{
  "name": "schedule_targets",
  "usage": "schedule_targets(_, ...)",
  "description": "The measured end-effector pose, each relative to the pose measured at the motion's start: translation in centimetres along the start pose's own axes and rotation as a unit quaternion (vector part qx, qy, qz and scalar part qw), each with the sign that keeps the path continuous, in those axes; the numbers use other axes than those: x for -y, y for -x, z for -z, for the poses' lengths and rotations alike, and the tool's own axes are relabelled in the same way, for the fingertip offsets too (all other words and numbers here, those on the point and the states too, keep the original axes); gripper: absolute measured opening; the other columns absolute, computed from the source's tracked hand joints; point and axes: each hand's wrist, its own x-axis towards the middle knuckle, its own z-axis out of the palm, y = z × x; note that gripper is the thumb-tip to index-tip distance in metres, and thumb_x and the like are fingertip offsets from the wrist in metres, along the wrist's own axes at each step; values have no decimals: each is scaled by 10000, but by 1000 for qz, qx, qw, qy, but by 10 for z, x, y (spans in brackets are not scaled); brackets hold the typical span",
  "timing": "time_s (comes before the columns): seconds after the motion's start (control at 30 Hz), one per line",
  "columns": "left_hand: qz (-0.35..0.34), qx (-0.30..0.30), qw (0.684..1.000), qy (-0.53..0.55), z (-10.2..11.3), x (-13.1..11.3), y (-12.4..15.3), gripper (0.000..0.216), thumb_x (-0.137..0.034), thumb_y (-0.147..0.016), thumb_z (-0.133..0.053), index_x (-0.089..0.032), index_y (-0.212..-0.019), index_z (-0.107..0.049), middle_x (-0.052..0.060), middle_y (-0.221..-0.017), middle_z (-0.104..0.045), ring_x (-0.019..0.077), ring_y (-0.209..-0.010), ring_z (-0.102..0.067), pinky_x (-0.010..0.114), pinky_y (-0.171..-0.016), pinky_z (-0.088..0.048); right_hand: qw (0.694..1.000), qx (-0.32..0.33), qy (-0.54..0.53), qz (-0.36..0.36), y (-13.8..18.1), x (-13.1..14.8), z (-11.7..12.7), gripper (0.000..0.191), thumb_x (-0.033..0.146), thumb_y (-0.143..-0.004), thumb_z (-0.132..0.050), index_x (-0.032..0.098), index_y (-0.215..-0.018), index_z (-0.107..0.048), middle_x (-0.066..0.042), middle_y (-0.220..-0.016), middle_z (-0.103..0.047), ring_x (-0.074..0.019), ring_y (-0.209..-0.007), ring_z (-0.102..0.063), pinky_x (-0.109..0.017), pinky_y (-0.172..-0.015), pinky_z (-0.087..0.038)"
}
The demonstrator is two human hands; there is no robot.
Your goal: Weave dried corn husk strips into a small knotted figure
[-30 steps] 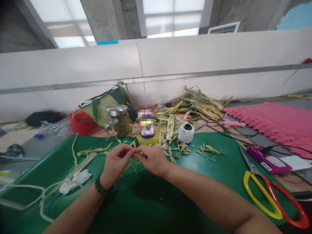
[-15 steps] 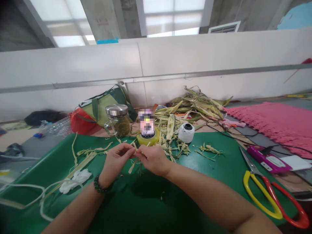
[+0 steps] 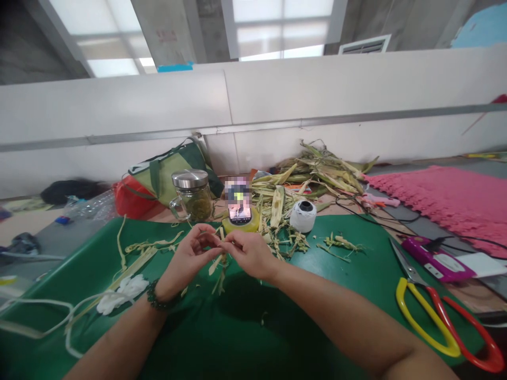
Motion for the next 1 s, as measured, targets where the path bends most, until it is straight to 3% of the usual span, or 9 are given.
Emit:
schedule_targets(0.13,-75,-33,990,-117,-1,4,3,149,-217,-737,-636,-195,-807,-506,-16,-696,-609,131,-658,-605,231,-604,-504,1000,-5,-24,-15,-2,-1,1,207,274,-865,-520,156,-719,-607,27,-583,-545,-91,-523,-453,-191,-503,-323)
schedule_targets(0.23,-157,-34,957,-243,-1,6,7,19,-184,-798,-560,-191,-787,-574,13,-738,-641,139,-679,-602,250,-651,-502,999,3,-31,-14,-2,-1,2,212,267,-866,-517,157,-705,-600,29,-577,-536,-89,-523,-455,-190,-505,-325)
schedule_targets(0.37,-224,-47,922,-311,0,6,8,145,-158,-833,-529,-195,-894,-655,47,-807,-681,163,-748,-630,266,-701,-498,1000,8,-14,6,-1,-1,2,211,283,-877,-516,158,-743,-619,30,-572,-529,-90,-510,-450,-191,-503,-325)
schedule_targets(0.5,-231,-41,925,-298,1,7,7,158,-152,-831,-536,-201,-865,-682,52,-814,-683,170,-764,-636,262,-697,-498,999,-4,-11,44,0,-3,1,204,295,-899,-501,172,-838,-653,7,-656,-614,-100,-555,-514,-192,-541,-370)
schedule_targets(0.6,-204,-36,938,-278,0,8,5,134,-169,-823,-540,-199,-822,-671,45,-796,-681,173,-757,-627,267,-695,-487,998,-9,-10,67,1,-4,1,202,302,-911,-503,191,-877,-668,-4,-727,-668,-108,-605,-569,-193,-582,-401)
schedule_targets(0.73,-108,-36,970,-217,0,7,2,119,-234,-816,-540,-184,-763,-635,35,-759,-661,166,-723,-601,264,-675,-475,997,-4,9,80,1,-6,2,211,307,-924,-490,205,-876,-668,-14,-772,-688,-120,-650,-599,-202,-619,-418)
schedule_targets(0.83,-17,24,993,-118,0,1,-1,180,-333,-783,-586,-169,-717,-619,33,-757,-630,157,-715,-576,253,-663,-478,998,-13,17,67,0,-7,2,237,331,-931,-475,200,-850,-654,-10,-728,-665,-116,-607,-564,-203,-598,-409)
schedule_targets(0.9,57,67,995,-47,0,-4,-2,231,-399,-763,-612,-170,-731,-621,26,-753,-612,148,-699,-567,235,-626,-482,998,-13,15,56,0,-7,2,257,351,-933,-464,193,-845,-646,-4,-704,-646,-112,-591,-542,-201,-587,-401)
schedule_targets(1.0,124,67,990,30,0,-10,-2,298,-472,-749,-618,-174,-725,-625,42,-789,-612,159,-746,-585,226,-612,-493,999,-4,10,47,-1,-7,3,272,350,-934,-452,182,-828,-638,5,-677,-624,-104,-572,-518,-193,-570,-384)
